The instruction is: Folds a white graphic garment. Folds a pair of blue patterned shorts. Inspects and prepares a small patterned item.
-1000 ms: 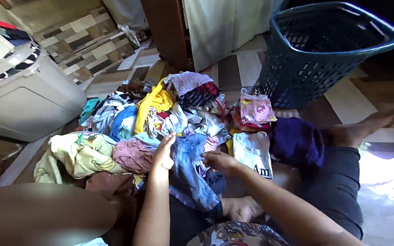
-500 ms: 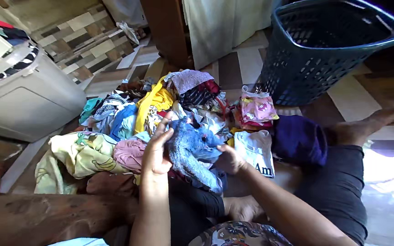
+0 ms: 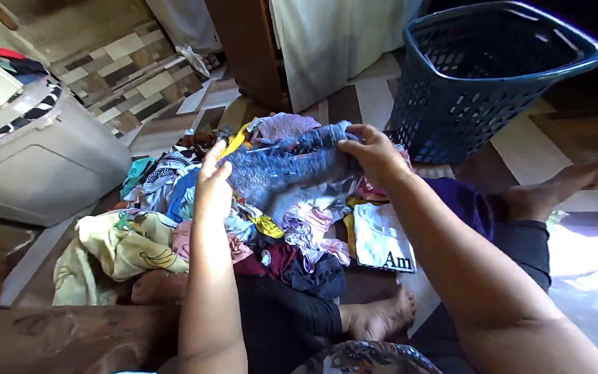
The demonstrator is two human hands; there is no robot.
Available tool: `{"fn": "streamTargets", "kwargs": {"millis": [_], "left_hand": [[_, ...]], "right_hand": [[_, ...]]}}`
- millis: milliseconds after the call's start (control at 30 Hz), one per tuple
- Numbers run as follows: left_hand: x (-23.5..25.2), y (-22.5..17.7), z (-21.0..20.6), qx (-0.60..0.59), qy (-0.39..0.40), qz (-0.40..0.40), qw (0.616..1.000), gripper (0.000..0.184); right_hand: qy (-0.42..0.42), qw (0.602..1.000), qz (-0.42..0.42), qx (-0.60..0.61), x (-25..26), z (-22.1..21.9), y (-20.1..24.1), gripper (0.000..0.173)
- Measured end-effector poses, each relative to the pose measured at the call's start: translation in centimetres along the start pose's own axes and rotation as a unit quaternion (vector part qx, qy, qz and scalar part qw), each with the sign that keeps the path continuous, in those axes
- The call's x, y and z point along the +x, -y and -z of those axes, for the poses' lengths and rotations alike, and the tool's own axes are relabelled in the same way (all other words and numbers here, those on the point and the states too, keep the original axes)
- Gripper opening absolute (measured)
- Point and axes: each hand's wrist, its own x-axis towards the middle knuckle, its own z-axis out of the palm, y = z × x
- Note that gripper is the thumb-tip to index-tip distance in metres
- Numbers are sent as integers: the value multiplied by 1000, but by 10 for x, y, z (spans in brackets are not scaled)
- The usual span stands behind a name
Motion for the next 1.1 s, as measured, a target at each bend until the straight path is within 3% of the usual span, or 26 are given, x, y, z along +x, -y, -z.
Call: {"fn": "streamTargets", "kwargs": {"millis": [100, 167, 300, 367, 467, 633, 833, 900, 1000, 1100], "left_hand": [[-27, 5, 4, 7, 5, 9, 1000, 45], [-56, 30, 9, 22, 29, 61, 997, 40], [-110, 106, 12, 72, 91, 223, 968, 37], [-127, 128, 8, 111, 139, 267, 947, 35], [-137, 136, 4, 123, 155, 280, 939, 35], [-137, 128, 5, 121, 134, 335, 925, 34], [-143, 124, 0, 164, 177, 328, 913, 51], [-143, 124, 0, 176, 174, 290, 925, 49], [-142, 123, 1, 170, 129, 231, 949, 38], [-139, 122, -1, 148, 107, 230, 956, 37]], "right_hand": [[-30, 997, 60, -46, -21, 1, -19, 47], [15, 996, 63, -66, -47, 6, -54, 43], [110, 982, -79, -130, -94, 16, -157, 35], [157, 961, -130, -190, -110, 20, -187, 34], [185, 940, -174, -226, -122, 19, -192, 34], [146, 938, -244, -198, -123, 20, -187, 38], [253, 910, -240, -221, -133, 18, -194, 76], [255, 906, -219, -259, -133, 17, -193, 65], [204, 931, -183, -241, -128, 21, -181, 36], [145, 949, -198, -197, -118, 25, -173, 34]]}}
